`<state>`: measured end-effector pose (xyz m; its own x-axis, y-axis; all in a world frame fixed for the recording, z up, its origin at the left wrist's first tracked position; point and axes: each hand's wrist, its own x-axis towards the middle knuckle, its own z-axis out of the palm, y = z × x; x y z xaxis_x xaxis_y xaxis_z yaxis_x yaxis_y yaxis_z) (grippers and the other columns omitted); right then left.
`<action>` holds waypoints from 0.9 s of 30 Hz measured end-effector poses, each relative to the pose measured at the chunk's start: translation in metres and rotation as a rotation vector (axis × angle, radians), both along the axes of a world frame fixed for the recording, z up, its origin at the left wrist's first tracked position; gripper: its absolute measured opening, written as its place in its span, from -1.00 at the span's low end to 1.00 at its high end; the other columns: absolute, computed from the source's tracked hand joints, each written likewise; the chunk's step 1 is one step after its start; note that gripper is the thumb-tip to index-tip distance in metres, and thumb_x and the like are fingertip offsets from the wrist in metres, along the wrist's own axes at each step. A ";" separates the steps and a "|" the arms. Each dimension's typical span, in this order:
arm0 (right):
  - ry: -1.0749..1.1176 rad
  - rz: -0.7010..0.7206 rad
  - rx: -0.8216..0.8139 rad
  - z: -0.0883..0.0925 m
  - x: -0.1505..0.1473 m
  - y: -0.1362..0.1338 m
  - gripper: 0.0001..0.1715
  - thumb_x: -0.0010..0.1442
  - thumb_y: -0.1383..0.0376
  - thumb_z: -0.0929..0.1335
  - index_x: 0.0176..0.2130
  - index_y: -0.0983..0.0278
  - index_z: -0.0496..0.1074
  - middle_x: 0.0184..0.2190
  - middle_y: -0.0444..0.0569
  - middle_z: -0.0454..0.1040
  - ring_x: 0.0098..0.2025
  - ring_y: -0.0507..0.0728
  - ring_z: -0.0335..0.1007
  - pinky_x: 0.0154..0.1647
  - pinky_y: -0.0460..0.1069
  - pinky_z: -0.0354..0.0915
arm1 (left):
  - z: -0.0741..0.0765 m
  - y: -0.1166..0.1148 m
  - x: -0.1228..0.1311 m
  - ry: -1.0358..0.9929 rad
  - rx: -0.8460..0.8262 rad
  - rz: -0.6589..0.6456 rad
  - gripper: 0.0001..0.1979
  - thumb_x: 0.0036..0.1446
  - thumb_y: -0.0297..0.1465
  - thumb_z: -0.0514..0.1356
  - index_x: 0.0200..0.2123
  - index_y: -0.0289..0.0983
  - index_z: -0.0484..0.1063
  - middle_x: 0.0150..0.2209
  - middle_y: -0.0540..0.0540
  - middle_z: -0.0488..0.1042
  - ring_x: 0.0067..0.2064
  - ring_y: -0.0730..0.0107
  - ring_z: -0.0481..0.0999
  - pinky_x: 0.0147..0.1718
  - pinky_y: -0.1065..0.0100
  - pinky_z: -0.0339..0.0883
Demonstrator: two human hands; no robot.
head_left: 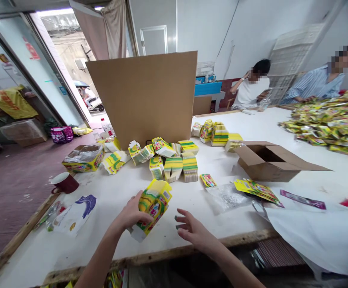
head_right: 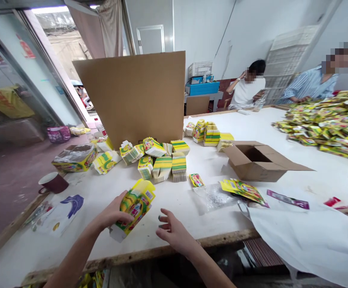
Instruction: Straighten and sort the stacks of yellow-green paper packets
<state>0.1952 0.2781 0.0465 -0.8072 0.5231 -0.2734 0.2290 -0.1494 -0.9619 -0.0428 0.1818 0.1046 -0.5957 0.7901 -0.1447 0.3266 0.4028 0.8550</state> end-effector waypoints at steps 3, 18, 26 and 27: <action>0.054 -0.042 -0.216 -0.017 -0.022 -0.001 0.34 -0.15 -0.25 0.40 0.31 0.39 -0.14 0.23 0.40 0.14 0.15 0.24 0.27 0.07 0.10 0.26 | 0.003 0.003 0.014 0.302 -0.193 -0.098 0.02 -0.56 -0.32 0.42 0.13 -0.30 0.25 -0.04 -0.30 0.34 0.06 -0.24 0.26 0.06 -0.12 0.08; 0.017 0.064 0.920 0.022 -0.067 0.029 0.23 -0.02 0.04 0.47 0.34 0.44 -0.18 0.34 0.32 -0.09 0.38 0.33 -0.21 0.32 0.25 -0.03 | -0.045 0.005 0.018 0.766 -0.550 -0.271 0.09 -0.30 -0.12 0.29 0.28 -0.43 -0.04 0.34 -0.45 -0.19 0.30 -0.17 -0.07 0.19 -0.01 -0.11; -0.102 0.360 1.277 0.005 -0.133 0.042 -0.04 0.20 -0.18 0.17 0.28 0.46 0.05 0.29 0.32 0.08 0.33 0.39 -0.04 0.30 0.35 -0.10 | -0.044 0.006 0.015 0.732 -0.570 -0.271 0.13 -0.33 -0.06 0.31 0.27 -0.43 -0.04 0.36 -0.42 -0.38 0.35 -0.13 -0.20 0.21 -0.01 -0.18; -0.100 0.363 1.269 0.000 -0.133 0.043 -0.03 0.20 -0.19 0.17 0.28 0.47 0.06 0.29 0.33 0.09 0.32 0.40 -0.03 0.29 0.35 -0.09 | -0.045 0.006 0.015 0.723 -0.565 -0.265 0.13 -0.34 -0.07 0.31 0.27 -0.44 -0.03 0.36 -0.43 -0.37 0.34 -0.15 -0.19 0.21 -0.02 -0.19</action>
